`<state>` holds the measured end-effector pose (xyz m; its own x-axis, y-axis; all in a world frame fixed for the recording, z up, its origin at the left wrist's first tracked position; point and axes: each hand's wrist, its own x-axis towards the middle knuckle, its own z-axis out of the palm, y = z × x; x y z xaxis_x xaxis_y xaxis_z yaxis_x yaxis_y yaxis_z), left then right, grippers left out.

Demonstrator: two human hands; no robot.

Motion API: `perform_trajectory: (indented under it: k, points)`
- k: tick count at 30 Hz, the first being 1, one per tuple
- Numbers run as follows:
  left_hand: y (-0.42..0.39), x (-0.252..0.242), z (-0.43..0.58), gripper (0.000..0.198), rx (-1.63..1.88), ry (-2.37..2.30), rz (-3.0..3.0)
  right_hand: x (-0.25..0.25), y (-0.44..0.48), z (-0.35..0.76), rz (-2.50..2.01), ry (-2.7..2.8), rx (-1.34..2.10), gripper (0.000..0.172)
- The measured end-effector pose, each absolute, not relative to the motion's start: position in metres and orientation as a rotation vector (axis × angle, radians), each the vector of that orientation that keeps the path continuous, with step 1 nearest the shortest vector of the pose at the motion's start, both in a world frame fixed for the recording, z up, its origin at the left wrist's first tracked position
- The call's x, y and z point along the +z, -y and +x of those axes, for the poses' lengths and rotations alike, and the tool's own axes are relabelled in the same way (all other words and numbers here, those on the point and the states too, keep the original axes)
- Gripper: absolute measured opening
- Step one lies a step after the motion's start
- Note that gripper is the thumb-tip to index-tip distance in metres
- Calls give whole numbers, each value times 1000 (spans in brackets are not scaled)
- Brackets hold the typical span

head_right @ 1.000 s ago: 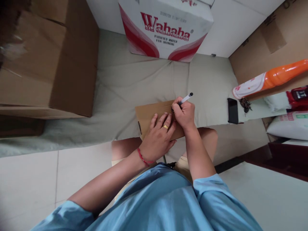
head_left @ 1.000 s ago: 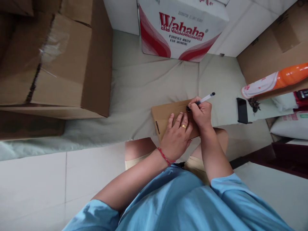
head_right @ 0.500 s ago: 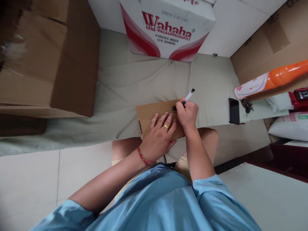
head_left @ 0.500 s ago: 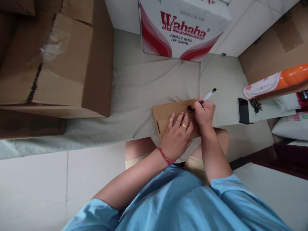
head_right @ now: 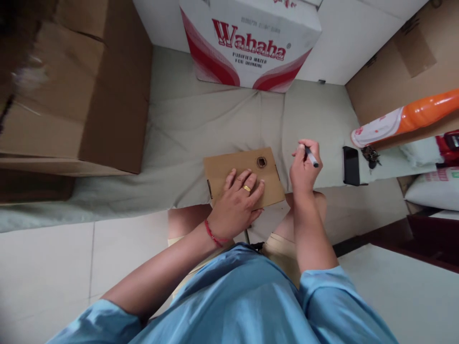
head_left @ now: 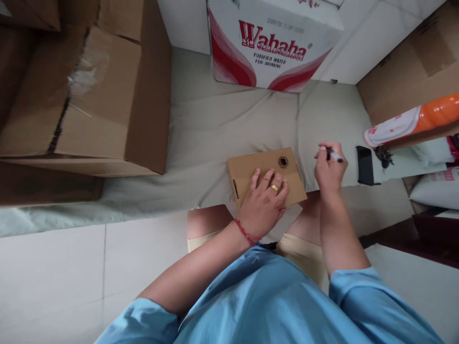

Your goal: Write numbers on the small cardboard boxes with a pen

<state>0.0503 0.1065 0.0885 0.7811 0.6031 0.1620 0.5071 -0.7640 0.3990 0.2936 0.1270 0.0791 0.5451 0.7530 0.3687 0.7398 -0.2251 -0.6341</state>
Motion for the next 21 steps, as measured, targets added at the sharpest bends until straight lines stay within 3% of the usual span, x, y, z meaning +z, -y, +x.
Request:
perform_trajectory:
  k: [3, 7, 10, 15, 21]
  points:
    - [-106, 88, 50, 58, 426, -854, 2634, 79, -114, 335, -2437, 1409, -12, 24]
    - [-107, 87, 50, 53, 444, -854, 2625, 71, -109, 373, -2825, 1562, -5, 40]
    - [-107, 88, 50, 54, 432, -857, 2618, 64, -113, 385, -2845, 1592, 15, 46]
    - [-108, 89, 50, 59, 411, -863, 2605, 66, -108, 411, -2721, 1492, 35, 72]
    - [-108, 88, 50, 59, 428, -869, 2598, 76, -72, 476, -2806, 906, -297, 56]
